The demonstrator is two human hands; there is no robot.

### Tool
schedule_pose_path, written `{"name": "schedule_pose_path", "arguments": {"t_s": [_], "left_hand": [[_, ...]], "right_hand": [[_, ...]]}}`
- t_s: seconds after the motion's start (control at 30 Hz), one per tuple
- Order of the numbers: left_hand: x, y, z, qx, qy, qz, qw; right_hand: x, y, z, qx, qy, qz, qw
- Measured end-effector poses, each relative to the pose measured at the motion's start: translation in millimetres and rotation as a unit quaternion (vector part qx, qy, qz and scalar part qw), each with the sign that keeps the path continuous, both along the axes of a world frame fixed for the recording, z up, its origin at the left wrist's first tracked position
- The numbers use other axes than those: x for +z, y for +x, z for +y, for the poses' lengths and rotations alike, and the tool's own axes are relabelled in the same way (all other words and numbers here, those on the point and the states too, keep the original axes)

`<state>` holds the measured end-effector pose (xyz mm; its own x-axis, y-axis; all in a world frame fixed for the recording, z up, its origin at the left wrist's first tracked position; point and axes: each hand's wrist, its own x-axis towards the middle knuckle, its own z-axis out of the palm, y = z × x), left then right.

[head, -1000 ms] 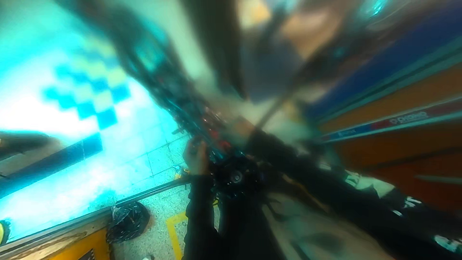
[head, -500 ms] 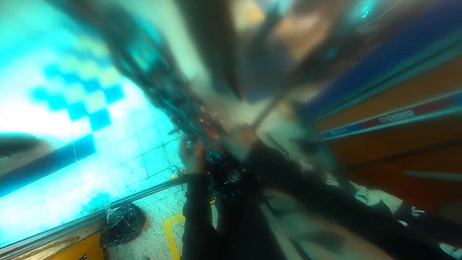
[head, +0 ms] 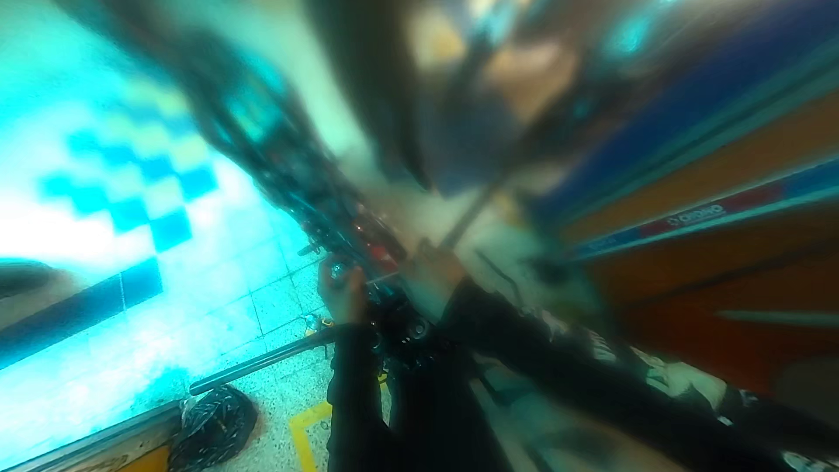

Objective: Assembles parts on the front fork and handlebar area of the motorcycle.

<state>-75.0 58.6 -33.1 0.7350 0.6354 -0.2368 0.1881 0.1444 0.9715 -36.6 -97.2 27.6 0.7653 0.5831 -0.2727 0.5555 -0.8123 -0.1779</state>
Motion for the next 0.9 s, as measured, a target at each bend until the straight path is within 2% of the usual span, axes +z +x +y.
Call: {"name": "schedule_pose_path", "arguments": {"t_s": [0.3,0.4,0.53,0.67,0.73,0.8,0.87,0.9], "left_hand": [[-1,-1,0,0.002,-0.007,-0.014,1.0],[-3,-3,-1,-0.013,-0.002,-0.019,1.0],[5,0,-2,-0.027,0.029,-0.024,0.999],[31,23,-10,-0.069,0.079,-0.048,0.993],[37,45,-18,-0.1,0.045,-0.046,0.993],[26,65,-31,-0.118,-0.005,-0.049,0.992],[9,73,-46,-0.108,-0.04,-0.048,0.992],[2,74,-52,-0.102,-0.05,-0.042,0.993]], "right_hand": [[28,-10,4,0.012,-0.091,0.087,0.992],[8,1,-11,0.028,0.01,0.033,0.999],[-28,37,-25,0.079,0.104,0.035,0.991],[14,61,-52,0.071,0.175,0.073,0.979],[8,77,-67,0.075,0.212,-0.028,0.974],[10,91,-79,0.071,0.203,-0.076,0.974],[20,107,-85,0.067,0.154,-0.051,0.984],[9,122,-86,0.077,0.124,-0.054,0.988]]}}
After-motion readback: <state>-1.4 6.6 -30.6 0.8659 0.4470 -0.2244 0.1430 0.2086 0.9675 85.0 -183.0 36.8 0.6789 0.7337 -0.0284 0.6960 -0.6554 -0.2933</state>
